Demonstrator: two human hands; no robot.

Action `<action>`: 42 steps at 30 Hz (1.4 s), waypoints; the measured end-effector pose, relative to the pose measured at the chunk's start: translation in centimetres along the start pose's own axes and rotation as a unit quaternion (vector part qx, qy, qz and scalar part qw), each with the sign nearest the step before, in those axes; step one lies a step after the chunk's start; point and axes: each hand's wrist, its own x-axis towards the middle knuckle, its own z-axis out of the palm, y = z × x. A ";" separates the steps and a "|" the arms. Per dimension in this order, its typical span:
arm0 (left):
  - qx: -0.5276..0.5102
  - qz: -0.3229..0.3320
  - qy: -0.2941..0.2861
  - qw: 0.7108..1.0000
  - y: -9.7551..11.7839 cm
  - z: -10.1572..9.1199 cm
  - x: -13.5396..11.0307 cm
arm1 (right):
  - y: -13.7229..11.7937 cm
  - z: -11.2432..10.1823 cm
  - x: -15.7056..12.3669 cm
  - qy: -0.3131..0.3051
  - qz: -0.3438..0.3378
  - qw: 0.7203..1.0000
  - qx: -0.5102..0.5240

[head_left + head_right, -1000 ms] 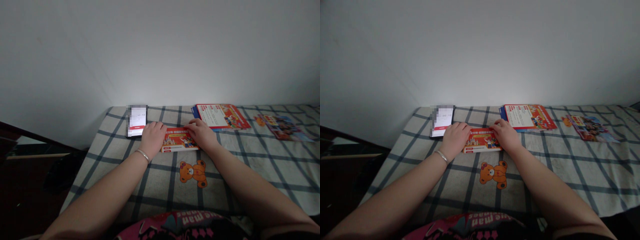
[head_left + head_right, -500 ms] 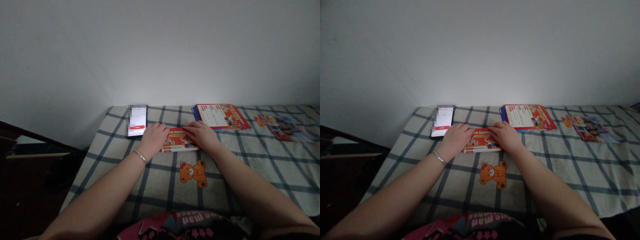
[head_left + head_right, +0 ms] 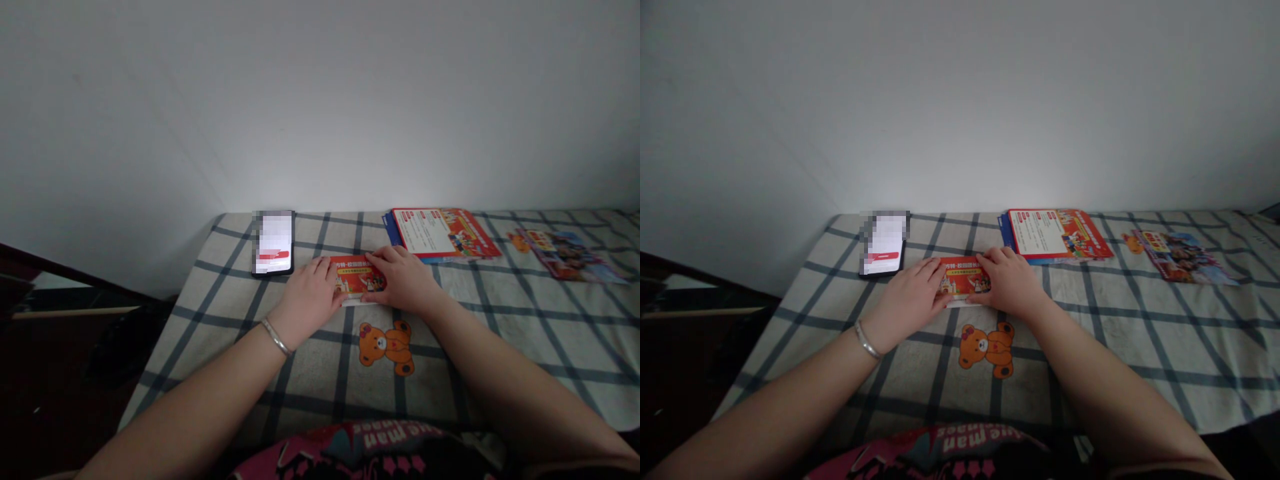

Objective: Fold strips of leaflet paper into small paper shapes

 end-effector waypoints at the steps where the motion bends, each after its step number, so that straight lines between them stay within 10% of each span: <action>1: -0.002 -0.001 0.001 1.000 0.1 0.0 0.0 | -0.1 0.0 0.0 0.000 0.002 1.000 -0.001; 21: 0.007 -0.016 0.073 0.997 0.6 1.1 -0.1 | -0.3 0.3 -0.3 0.007 -0.002 1.000 0.004; 42: -0.037 0.049 0.007 0.998 -1.7 0.3 -0.6 | 1.2 -0.4 -1.1 -0.035 0.033 0.999 0.015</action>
